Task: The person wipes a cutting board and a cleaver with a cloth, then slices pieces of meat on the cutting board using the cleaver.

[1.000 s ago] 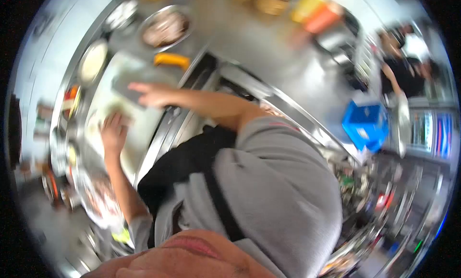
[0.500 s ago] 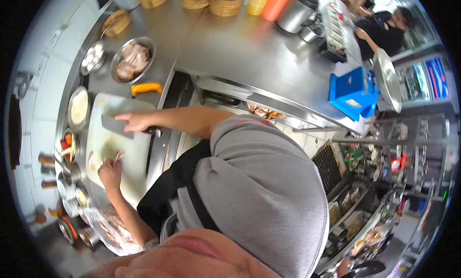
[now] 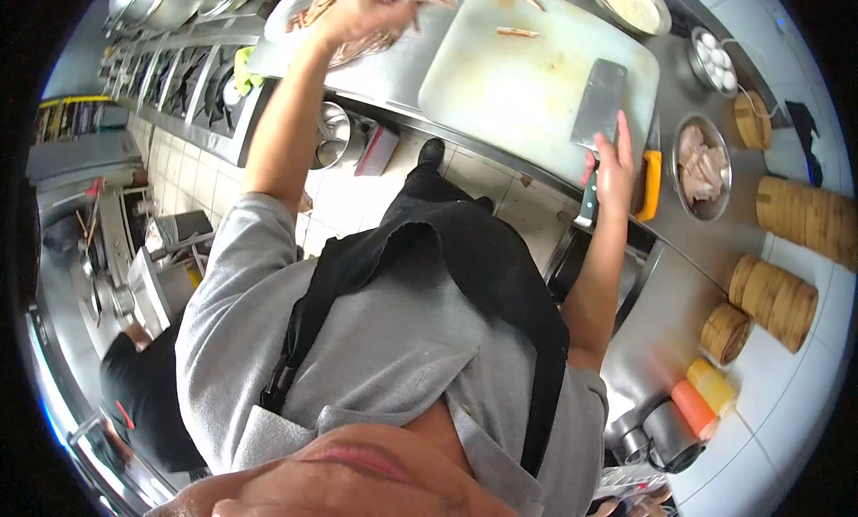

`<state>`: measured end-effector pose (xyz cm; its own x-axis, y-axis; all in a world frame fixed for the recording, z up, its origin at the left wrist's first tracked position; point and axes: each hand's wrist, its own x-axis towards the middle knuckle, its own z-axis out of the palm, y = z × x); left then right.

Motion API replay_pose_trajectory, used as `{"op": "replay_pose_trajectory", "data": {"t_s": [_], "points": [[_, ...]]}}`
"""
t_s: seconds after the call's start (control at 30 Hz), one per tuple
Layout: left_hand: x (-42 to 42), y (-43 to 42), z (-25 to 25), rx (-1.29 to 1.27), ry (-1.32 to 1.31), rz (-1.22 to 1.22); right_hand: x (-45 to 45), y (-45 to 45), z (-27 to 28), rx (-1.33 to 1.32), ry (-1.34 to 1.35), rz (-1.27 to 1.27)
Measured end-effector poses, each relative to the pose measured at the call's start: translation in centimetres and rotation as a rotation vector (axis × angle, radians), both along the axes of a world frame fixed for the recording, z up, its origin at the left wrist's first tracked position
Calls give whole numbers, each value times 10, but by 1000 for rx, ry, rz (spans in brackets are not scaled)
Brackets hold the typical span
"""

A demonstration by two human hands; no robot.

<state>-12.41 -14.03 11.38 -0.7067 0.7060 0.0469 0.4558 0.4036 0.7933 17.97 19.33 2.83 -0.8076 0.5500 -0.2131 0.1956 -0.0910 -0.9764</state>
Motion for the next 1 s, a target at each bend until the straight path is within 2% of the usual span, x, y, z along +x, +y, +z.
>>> {"op": "replay_pose_trajectory", "data": {"t_s": [0.03,0.07,0.1,0.13,0.17,0.23,0.27,0.3,0.37,0.4,0.43,0.5,0.57,0.6,0.63,0.7,0.83,0.87,0.97,1.0], "points": [[34,-2,75,-241,110,364,-2,-2,3,-3,11,-6],[5,-23,50,-94,230,304,12,1,6,-7,27,-1],[1,-35,73,-281,396,369,13,0,8,0,-14,-7],[-20,-51,68,-283,544,398,13,-1,11,7,-57,-13],[-22,-57,87,-499,562,371,14,-1,14,6,-59,-7],[-77,-98,55,-675,745,178,13,0,18,-5,-144,17],[-87,-109,46,-736,767,189,13,2,14,-8,-142,22],[-74,-105,50,-741,770,192,14,6,8,-23,-95,17],[-43,-90,65,-800,215,317,10,6,7,-43,-37,10],[-68,-112,2,-618,454,215,10,5,9,-27,-47,7],[-42,-105,0,-648,429,194,12,4,11,-11,-58,-1],[-3,-85,3,-873,253,98,15,4,13,-10,-75,8],[23,-81,5,-898,307,68,19,7,9,-1,-103,2],[37,-78,2,-780,466,207,18,9,7,16,-93,19],[36,-66,3,-801,573,234,17,8,8,33,-85,42],[43,-38,-6,-461,735,304,16,6,10,31,-52,-14],[46,51,-35,-390,667,127,15,11,1,11,-22,31],[39,74,-54,-284,758,102,15,10,5,7,-42,31],[46,131,-77,-319,764,128,16,8,4,26,-49,4],[46,145,-79,-489,735,70,17,9,2,12,-53,14]]}}
